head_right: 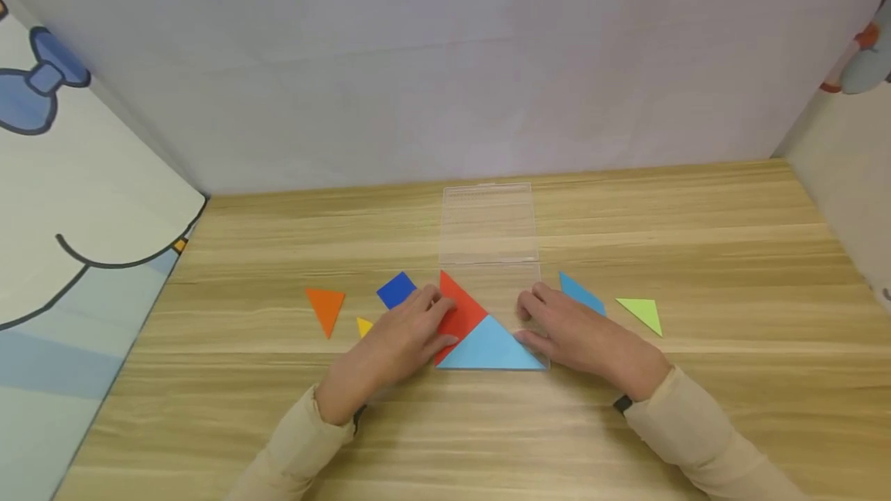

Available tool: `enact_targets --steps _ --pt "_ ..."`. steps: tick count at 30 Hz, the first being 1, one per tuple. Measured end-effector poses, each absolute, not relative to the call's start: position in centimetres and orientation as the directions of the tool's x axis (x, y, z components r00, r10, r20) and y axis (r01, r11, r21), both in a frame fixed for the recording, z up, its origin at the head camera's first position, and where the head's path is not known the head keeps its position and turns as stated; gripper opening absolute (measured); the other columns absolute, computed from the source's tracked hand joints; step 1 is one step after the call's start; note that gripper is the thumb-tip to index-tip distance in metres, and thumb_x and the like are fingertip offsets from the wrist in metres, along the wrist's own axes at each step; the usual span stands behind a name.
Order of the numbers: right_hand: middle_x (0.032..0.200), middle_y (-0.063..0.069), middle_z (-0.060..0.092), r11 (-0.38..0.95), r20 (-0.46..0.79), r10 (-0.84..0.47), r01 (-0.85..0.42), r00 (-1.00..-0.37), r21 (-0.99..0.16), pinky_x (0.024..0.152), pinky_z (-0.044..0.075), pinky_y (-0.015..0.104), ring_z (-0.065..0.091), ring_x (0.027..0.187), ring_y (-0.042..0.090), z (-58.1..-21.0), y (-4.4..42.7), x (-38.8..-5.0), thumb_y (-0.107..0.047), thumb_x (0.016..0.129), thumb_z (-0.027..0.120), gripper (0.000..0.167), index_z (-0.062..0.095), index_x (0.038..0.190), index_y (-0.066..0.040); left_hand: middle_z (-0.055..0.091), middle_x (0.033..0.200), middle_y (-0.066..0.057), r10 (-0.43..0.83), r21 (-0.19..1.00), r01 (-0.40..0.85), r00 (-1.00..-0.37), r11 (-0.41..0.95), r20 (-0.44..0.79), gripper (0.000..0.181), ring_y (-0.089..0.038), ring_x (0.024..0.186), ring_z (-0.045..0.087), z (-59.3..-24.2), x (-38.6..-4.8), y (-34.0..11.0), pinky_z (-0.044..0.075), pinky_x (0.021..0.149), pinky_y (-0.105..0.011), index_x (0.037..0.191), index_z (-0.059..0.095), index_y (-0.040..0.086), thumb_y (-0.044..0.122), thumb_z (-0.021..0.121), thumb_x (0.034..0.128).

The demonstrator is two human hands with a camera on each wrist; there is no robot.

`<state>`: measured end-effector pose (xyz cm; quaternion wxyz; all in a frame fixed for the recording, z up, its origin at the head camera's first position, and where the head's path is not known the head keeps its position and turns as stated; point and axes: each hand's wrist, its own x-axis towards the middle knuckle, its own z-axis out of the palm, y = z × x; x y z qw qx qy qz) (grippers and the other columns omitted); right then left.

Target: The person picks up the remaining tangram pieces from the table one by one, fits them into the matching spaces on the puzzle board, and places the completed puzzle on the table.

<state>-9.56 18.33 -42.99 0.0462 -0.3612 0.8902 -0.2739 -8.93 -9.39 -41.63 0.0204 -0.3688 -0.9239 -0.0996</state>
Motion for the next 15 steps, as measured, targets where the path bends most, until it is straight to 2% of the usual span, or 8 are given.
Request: enact_targets --steps 7,11,15 --pt "0.092 -0.007 0.047 0.587 0.098 -0.676 -0.615 -0.73 -0.526 0.07 0.045 0.026 0.042 0.079 0.005 -43.03 18.17 -9.59 -0.018 0.098 0.071 0.016 0.056 0.101 -0.014 0.05 0.091 -0.007 0.69 0.126 0.708 -0.705 0.694 0.161 0.035 -0.019 0.076 0.051 -41.76 -8.35 -9.55 0.044 0.066 -0.028 0.106 0.06 0.003 0.03 0.079 0.093" --pt "0.092 -0.007 0.047 0.588 0.092 -0.676 -0.611 -0.731 -0.531 0.069 0.045 0.025 0.042 0.078 0.004 -42.96 18.32 -9.56 -0.017 0.098 0.072 0.016 0.056 0.102 -0.014 0.05 0.094 -0.007 0.698 0.138 0.709 -0.705 0.692 0.123 0.044 -0.02 0.08 0.049 -41.68 -8.16 -9.53 0.045 0.072 -0.029 0.111 0.061 0.005 0.041 0.077 0.0925" --pt "0.094 -0.007 0.049 0.589 0.086 -0.682 -0.615 -0.726 -0.524 0.07 0.046 0.025 0.043 0.077 0.003 -42.82 18.49 -9.58 -0.017 0.098 0.071 0.015 0.057 0.103 -0.014 0.053 0.104 -0.009 0.698 0.135 0.698 -0.714 0.703 0.058 0.054 -0.021 0.087 0.051 -41.57 -7.93 -9.48 0.047 0.076 -0.029 0.121 0.061 0.006 0.048 0.077 0.0901"
